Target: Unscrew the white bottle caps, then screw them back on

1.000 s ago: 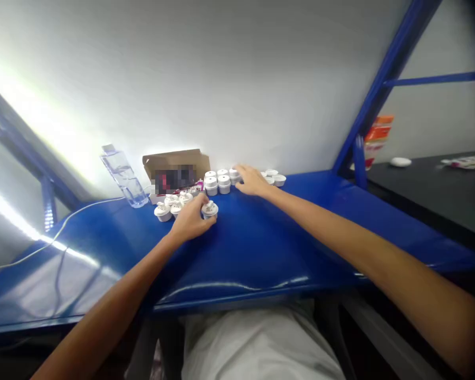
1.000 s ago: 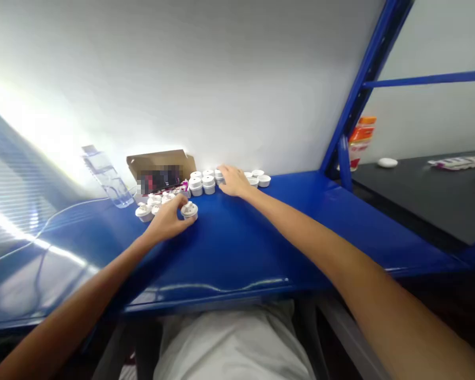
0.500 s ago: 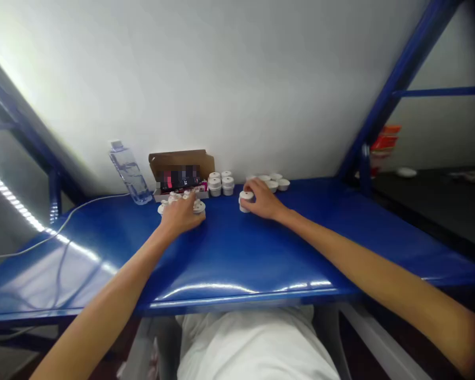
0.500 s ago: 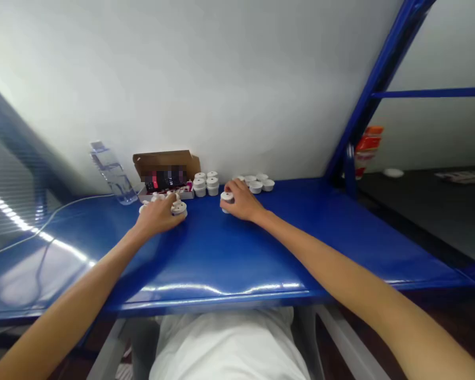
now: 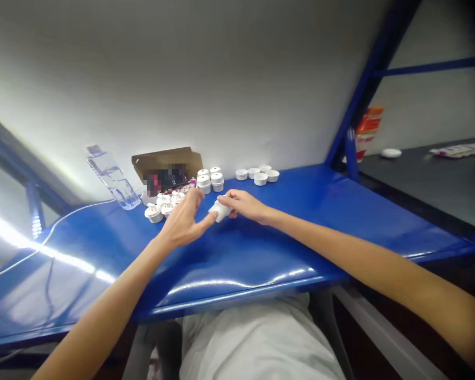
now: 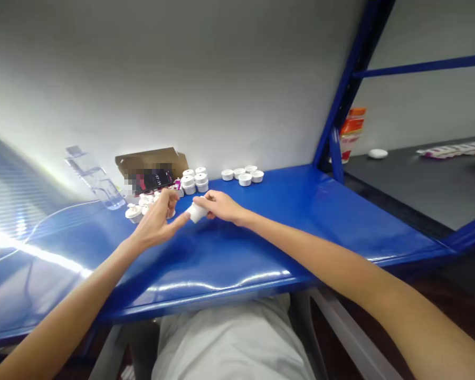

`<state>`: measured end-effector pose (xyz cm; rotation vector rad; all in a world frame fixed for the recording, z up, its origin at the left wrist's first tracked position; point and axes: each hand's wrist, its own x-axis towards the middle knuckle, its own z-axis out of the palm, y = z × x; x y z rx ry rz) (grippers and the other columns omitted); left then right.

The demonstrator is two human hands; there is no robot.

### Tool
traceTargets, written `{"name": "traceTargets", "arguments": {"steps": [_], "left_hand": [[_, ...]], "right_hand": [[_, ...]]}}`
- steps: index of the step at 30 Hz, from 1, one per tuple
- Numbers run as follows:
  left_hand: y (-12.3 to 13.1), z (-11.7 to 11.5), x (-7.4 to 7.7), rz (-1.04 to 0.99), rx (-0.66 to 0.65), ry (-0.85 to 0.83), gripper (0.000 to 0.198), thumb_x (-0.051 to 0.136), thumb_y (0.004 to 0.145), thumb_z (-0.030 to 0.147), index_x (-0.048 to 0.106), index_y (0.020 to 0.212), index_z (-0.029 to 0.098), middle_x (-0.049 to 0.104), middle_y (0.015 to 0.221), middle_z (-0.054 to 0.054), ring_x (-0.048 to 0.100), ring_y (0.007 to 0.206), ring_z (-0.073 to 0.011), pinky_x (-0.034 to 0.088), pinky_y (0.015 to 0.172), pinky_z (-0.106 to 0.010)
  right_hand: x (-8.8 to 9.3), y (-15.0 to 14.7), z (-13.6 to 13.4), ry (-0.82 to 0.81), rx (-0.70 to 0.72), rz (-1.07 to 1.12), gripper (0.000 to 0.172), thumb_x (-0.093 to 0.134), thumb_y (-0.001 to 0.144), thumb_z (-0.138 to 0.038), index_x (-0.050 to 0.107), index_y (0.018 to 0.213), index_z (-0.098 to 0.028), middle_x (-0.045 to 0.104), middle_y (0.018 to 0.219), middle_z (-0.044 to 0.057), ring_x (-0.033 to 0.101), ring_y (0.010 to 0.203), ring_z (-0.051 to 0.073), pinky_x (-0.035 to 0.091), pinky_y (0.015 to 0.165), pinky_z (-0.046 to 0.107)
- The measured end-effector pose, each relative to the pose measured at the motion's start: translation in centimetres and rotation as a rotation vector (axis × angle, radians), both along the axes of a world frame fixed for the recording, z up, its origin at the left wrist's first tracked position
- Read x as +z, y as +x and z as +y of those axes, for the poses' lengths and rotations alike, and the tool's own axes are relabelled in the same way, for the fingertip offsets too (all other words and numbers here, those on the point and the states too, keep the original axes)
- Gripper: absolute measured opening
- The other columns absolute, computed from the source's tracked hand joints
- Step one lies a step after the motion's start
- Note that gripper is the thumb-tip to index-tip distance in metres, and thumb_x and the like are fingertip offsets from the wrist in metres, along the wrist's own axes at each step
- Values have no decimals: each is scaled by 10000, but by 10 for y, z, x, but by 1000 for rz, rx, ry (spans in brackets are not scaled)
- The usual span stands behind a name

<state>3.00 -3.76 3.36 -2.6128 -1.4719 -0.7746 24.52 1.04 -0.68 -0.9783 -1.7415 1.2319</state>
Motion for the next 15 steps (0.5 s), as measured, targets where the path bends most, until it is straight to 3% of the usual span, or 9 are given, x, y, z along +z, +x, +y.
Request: {"name": "traceTargets", "arguments": {"steps": [2, 5, 8, 11, 15], "left_hand": [[9, -4, -8, 39, -146, 20, 524, 546, 920, 573, 464, 1274, 195, 636, 1077, -99, 650, 891, -257, 468, 739, -348], [13, -4, -21, 45, -189, 65, 425, 502, 963, 532, 495, 1233, 203, 643, 1101, -108, 657, 934, -267, 467, 768, -354], [9, -1, -26, 29, -152, 84, 369, 518, 954, 522, 535, 1132, 199, 663, 982, -92, 653, 839, -255, 442, 735, -341], [7, -1, -24, -112, -38, 82, 335, 508, 958, 516, 536, 1074, 203, 645, 872, -66, 618, 731, -224, 387, 674, -318], [13, -2, -20, -425, 8, 15, 299, 546, 946, 507, 513, 980, 212, 593, 821, -41, 555, 703, -191, 354, 664, -311]], "right_hand": [[1, -8, -10, -253, 163, 161, 471, 569, 910, -649, 576, 855, -182, 567, 662, -11, 504, 532, 106, 410, 493, 224], [6, -13, -23, -568, 382, 248, 534, 483, 952, -678, 526, 756, -183, 438, 523, -62, 270, 381, 45, 223, 361, 176], [9, -17, -34, -695, 394, 307, 524, 457, 986, -636, 488, 721, -185, 405, 491, -77, 177, 361, 28, 154, 344, 163], [10, -23, -39, -568, 272, 428, 466, 538, 959, -614, 540, 791, -180, 504, 560, -47, 315, 392, 42, 262, 377, 173], [10, -22, -38, -115, 168, 348, 474, 589, 903, -655, 598, 899, -181, 618, 714, 8, 559, 563, 125, 461, 529, 256]]}}
